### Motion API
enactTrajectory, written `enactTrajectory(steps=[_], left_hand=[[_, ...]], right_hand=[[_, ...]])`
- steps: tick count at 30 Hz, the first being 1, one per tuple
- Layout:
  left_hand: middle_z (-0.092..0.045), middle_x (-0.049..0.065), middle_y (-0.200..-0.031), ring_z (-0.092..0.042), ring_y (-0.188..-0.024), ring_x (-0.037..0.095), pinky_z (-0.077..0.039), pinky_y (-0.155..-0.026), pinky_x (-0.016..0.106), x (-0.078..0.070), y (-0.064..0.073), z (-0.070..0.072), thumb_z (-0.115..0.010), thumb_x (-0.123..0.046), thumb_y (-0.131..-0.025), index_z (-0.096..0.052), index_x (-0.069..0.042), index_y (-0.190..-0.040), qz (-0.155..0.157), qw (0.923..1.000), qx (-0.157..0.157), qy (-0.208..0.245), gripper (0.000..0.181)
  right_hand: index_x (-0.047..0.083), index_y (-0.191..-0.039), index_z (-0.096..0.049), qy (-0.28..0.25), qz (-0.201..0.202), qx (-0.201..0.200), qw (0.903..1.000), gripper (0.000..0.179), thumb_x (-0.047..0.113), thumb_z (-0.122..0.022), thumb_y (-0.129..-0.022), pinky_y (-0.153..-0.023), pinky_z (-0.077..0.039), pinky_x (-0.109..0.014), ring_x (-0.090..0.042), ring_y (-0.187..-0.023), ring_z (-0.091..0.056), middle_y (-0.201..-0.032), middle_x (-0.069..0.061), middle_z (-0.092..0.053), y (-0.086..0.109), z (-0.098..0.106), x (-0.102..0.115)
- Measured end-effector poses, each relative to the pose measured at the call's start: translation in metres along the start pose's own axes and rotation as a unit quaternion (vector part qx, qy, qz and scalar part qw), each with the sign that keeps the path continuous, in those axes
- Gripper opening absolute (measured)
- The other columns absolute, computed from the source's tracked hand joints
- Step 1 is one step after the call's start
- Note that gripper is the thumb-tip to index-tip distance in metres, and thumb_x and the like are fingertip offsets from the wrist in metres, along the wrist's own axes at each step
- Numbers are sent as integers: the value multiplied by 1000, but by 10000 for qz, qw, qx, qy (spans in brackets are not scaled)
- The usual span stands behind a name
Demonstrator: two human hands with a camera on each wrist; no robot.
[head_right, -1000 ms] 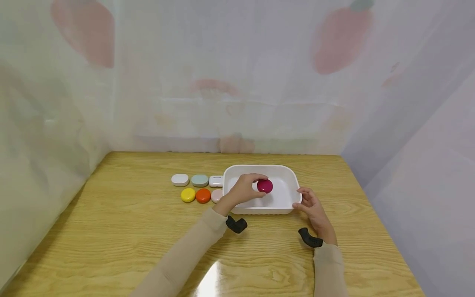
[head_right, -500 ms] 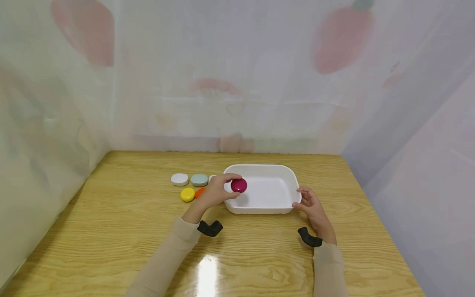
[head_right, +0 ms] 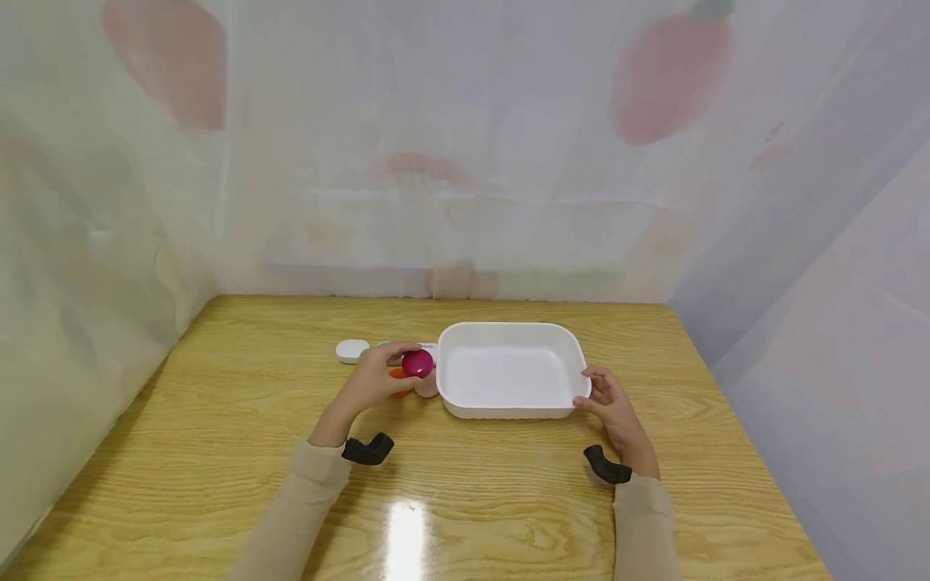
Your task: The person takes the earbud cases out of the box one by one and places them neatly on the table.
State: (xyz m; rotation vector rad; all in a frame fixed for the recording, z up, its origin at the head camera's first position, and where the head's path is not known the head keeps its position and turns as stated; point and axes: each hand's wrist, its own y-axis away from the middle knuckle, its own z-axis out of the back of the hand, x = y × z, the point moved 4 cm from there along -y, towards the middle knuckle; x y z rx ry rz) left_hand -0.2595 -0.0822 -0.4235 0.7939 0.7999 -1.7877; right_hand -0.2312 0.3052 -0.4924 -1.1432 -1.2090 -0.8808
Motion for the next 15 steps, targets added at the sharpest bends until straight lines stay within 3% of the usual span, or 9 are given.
enactTrajectory(steps=[5,12,15], left_hand=[[-65,18,-127,-63,-110,34,-55,-95,47,13,8,15,-78,-7,-78,-62,-2,-126,118,9996,-205,-174,51],[-63,20,-129,-60,-118,37,-51,-101,50,31,14,40,-79,-8,-78,-61,0,-126,134,9991,-298,-283,52],[-62,21,-129,-61,-116,39,-54,-97,50,44,18,52,-79,-9,-78,-62,-1,-125,329,9986,-286,-305,51]], right_hand=[[18,-120,-48,58,-23,-15,10000,35,-1,-58,-93,-82,-53,-8,9,-107,-56,-126,17,-48,1,1,1],[16,-122,-47,-117,164,79,9998,36,-6,-53,-93,-81,-53,-9,7,-103,-58,-126,15,-52,4,1,2],[14,-123,-47,-221,210,131,9994,37,-7,-53,-93,-81,-54,-10,5,-103,-59,-126,14,-52,3,0,2]])
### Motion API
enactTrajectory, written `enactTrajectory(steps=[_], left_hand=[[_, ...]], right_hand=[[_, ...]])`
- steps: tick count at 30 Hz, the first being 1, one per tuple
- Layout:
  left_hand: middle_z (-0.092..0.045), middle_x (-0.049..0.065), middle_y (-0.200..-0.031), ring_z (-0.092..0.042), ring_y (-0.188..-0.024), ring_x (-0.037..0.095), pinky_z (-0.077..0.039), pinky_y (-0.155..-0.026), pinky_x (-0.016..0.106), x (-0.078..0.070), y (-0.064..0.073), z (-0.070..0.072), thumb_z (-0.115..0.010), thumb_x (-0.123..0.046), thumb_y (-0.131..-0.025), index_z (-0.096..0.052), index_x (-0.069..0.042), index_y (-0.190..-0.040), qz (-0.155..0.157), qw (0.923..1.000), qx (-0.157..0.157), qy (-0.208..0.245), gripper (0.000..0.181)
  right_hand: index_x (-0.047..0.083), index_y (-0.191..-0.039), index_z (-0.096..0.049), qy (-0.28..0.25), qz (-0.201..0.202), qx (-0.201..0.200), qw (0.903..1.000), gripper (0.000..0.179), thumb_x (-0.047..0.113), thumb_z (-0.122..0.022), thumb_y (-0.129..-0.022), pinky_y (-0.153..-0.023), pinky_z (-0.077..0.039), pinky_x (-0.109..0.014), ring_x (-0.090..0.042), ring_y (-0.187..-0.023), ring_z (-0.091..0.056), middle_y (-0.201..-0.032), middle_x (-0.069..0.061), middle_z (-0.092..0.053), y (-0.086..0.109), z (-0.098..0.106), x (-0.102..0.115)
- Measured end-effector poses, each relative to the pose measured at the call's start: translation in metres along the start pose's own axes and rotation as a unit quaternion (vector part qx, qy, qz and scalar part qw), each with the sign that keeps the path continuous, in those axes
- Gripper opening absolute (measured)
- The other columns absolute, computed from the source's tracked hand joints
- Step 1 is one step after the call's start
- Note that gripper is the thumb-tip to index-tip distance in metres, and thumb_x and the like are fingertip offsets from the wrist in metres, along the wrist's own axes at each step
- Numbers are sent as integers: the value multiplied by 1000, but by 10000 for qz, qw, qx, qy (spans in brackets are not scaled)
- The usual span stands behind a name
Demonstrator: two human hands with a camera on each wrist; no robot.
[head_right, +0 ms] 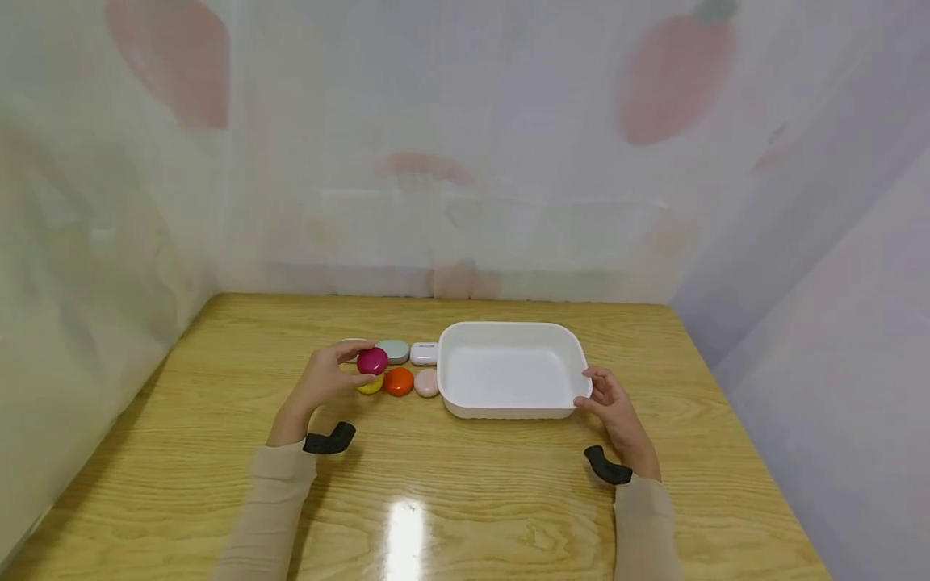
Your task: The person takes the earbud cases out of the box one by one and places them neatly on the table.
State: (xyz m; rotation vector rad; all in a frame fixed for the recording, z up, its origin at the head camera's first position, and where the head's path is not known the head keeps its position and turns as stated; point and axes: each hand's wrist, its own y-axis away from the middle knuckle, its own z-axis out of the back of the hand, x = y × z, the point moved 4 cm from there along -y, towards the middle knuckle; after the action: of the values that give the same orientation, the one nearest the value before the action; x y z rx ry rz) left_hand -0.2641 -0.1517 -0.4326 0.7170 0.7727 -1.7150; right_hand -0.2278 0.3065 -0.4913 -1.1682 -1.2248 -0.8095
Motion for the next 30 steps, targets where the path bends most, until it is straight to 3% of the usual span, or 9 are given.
enactTrajectory(steps=[6,12,20,26,30], left_hand=[[-60,24,-131,-60,-119,43,-53,-97,50,27,9,17,-79,-9,-78,-64,-1,-123,385,9990,138,-201,48],[-57,27,-134,-58,-121,44,-52,-101,48,43,14,24,-77,-9,-79,-62,1,-125,614,9971,344,-273,49],[-58,27,-132,-59,-118,41,-52,-100,48,54,18,29,-77,-8,-80,-61,1,-126,871,9950,316,-362,49],[-63,24,-125,-63,-105,33,-55,-90,43,60,19,27,-78,-10,-79,-63,0,-125,853,9943,367,-521,50],[-63,24,-126,-63,-105,33,-54,-92,44,62,19,25,-78,-11,-79,-62,-1,-126,935,9933,393,-556,50]], right_hand=[[16,-122,-48,-14,-62,-12,10000,37,-6,-55,-93,-81,-54,-10,5,-102,-60,-125,14,-53,-1,0,-2],[17,-122,-48,-23,52,40,10000,39,-9,-51,-93,-80,-54,-11,4,-101,-60,-123,14,-55,-2,1,-4],[15,-122,-49,-57,167,118,9998,37,-8,-53,-93,-80,-54,-10,4,-101,-60,-123,13,-55,-3,-1,-1],[14,-122,-48,-19,176,130,9998,37,-9,-52,-93,-80,-54,-10,4,-101,-60,-123,13,-54,-3,-1,-4],[14,-122,-48,-1,145,125,9998,36,-7,-53,-93,-80,-54,-10,5,-101,-59,-124,13,-53,-3,-2,-4]])
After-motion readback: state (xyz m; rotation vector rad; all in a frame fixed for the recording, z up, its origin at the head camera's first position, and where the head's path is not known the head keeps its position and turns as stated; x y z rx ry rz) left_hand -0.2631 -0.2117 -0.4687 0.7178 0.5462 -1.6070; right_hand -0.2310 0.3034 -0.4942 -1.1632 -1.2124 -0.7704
